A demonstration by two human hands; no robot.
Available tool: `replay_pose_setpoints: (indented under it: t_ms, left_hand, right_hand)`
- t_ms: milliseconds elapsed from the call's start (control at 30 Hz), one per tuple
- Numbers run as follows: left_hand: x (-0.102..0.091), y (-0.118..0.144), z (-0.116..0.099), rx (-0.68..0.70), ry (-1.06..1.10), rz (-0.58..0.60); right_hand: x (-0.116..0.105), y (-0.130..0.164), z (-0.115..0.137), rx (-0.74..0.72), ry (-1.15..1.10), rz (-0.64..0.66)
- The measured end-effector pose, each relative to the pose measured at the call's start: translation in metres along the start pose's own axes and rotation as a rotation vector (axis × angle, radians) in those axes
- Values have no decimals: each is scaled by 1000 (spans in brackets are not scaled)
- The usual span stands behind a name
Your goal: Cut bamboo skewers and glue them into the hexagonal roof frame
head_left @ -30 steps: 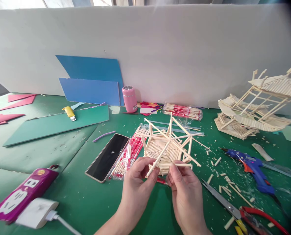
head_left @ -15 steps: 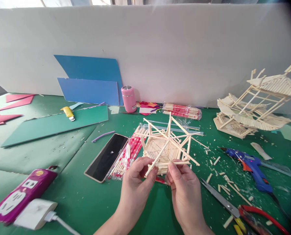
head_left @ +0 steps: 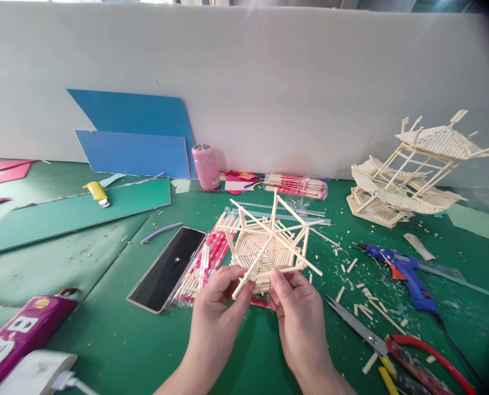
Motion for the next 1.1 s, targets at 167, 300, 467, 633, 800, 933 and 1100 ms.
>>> replay_pose_setpoints:
  t_ms: [167, 300, 467, 633, 800, 933, 1100]
  left_hand:
    - [-1, 0, 0, -11, 12, -11]
    - [0, 2, -2, -7, 23, -8]
    - [-1, 2, -4, 7, 18, -27]
    - [-1, 1, -6, 16, 27, -27]
    - [-4, 2, -7, 53, 45, -59]
    - [-6, 3, -8, 66, 60, -72]
    - [-6, 2, -8, 54, 67, -70]
  right_hand:
    - [1, -1, -1, 32, 14, 6]
    - [1, 0, -1, 48, 15, -2]
    - [2, 0, -3, 69, -11, 3]
    - [4, 0, -4, 77, -36, 24]
    - [5, 0, -3, 87, -62, 37]
    - [7, 0, -2, 90, -75, 46]
    - [7, 0, -1, 89, -69, 53]
Point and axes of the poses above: each hand's wrist, its own y-axis away from the middle knuckle, its own x-axis out of the palm, z = x × y, the point moved 8 cm from there along -y, towards the middle knuckle, and after that the axes turned 8 degrees about -x, right-handed, at the moved point
